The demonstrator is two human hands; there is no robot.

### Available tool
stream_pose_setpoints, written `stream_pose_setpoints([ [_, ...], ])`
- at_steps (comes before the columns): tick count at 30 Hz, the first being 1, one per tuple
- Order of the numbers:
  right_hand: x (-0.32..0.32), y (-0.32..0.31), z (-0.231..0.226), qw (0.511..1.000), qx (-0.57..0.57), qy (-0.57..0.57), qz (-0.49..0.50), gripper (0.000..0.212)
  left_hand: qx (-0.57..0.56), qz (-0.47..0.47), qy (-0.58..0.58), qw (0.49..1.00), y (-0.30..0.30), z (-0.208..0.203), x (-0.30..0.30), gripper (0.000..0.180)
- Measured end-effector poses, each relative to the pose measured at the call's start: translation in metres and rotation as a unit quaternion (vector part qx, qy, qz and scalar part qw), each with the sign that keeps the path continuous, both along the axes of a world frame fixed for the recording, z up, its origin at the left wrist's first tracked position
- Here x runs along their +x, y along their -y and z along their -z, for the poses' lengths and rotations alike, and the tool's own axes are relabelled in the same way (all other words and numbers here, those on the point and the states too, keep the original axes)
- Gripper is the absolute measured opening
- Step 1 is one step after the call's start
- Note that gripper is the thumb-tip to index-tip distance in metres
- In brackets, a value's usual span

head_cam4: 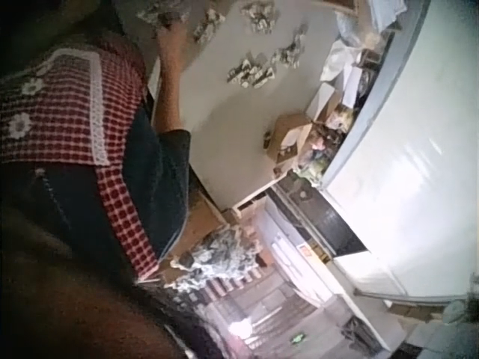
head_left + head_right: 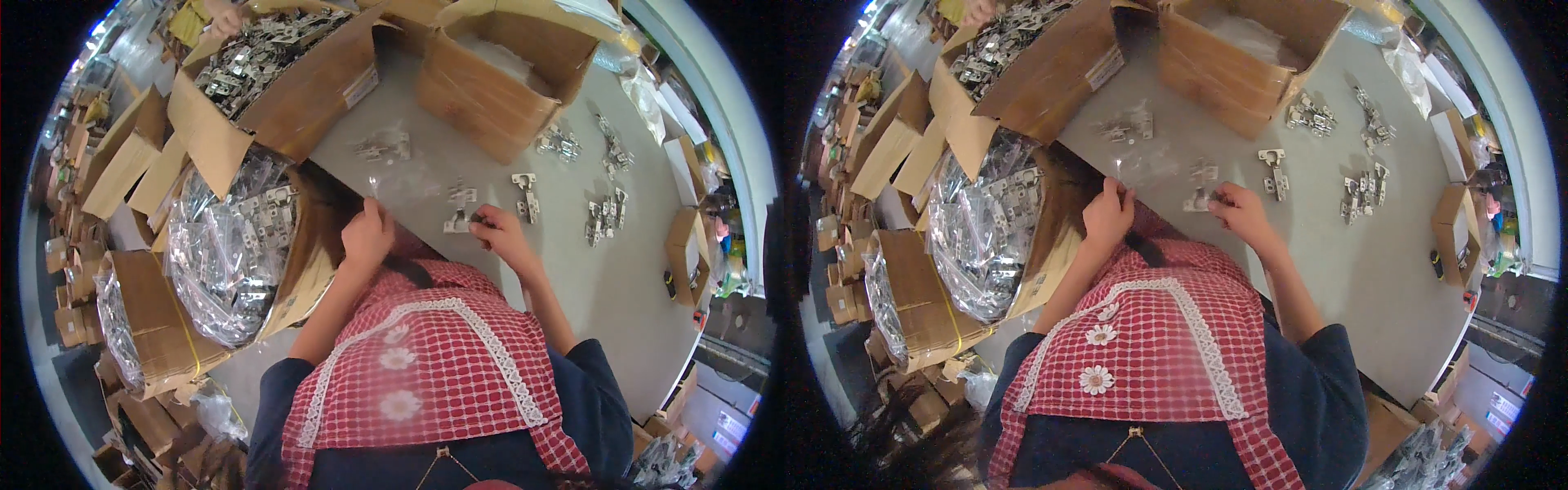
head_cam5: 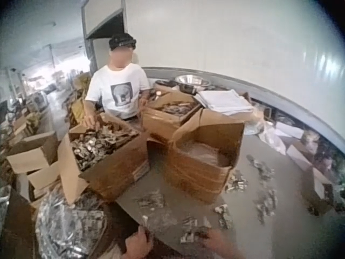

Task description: The person picks up metal hinges from a table, places them into small plastic bags, and sets the filled bags aside on the workbench.

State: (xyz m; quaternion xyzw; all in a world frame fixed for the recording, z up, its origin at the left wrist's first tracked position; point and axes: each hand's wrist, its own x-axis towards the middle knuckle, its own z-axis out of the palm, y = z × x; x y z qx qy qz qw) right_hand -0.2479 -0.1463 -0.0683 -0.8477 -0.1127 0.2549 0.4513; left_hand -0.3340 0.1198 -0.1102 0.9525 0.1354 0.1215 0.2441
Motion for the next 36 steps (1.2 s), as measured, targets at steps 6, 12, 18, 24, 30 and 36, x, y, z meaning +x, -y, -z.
stream_pose_setpoints([
  [6,0.010,-0.032,-0.005,0.947,0.180,-0.264,-0.046,0.011,-0.018,0.003,-0.008,1.000,0.006,-0.014,0.002,0.022],
  [12,0.025,-0.063,0.016,0.958,0.166,-0.229,-0.039,0.015,-0.010,0.026,0.020,0.999,0.018,-0.021,0.005,0.021],
  [18,0.037,-0.061,-0.008,0.966,0.112,-0.206,-0.109,0.014,0.014,0.020,0.019,1.000,0.015,-0.018,0.000,0.021],
  [24,0.033,-0.078,0.028,0.978,0.132,-0.159,0.024,0.022,-0.037,0.056,0.032,0.997,0.029,-0.018,0.005,0.020],
  [30,0.036,-0.096,0.066,0.974,0.219,0.021,-0.049,0.035,-0.027,0.072,0.034,0.996,0.030,-0.012,0.017,0.020],
  [36,0.045,-0.068,0.020,0.956,0.166,0.179,-0.161,0.036,-0.026,0.042,-0.022,0.999,0.023,-0.008,0.020,0.021],
])
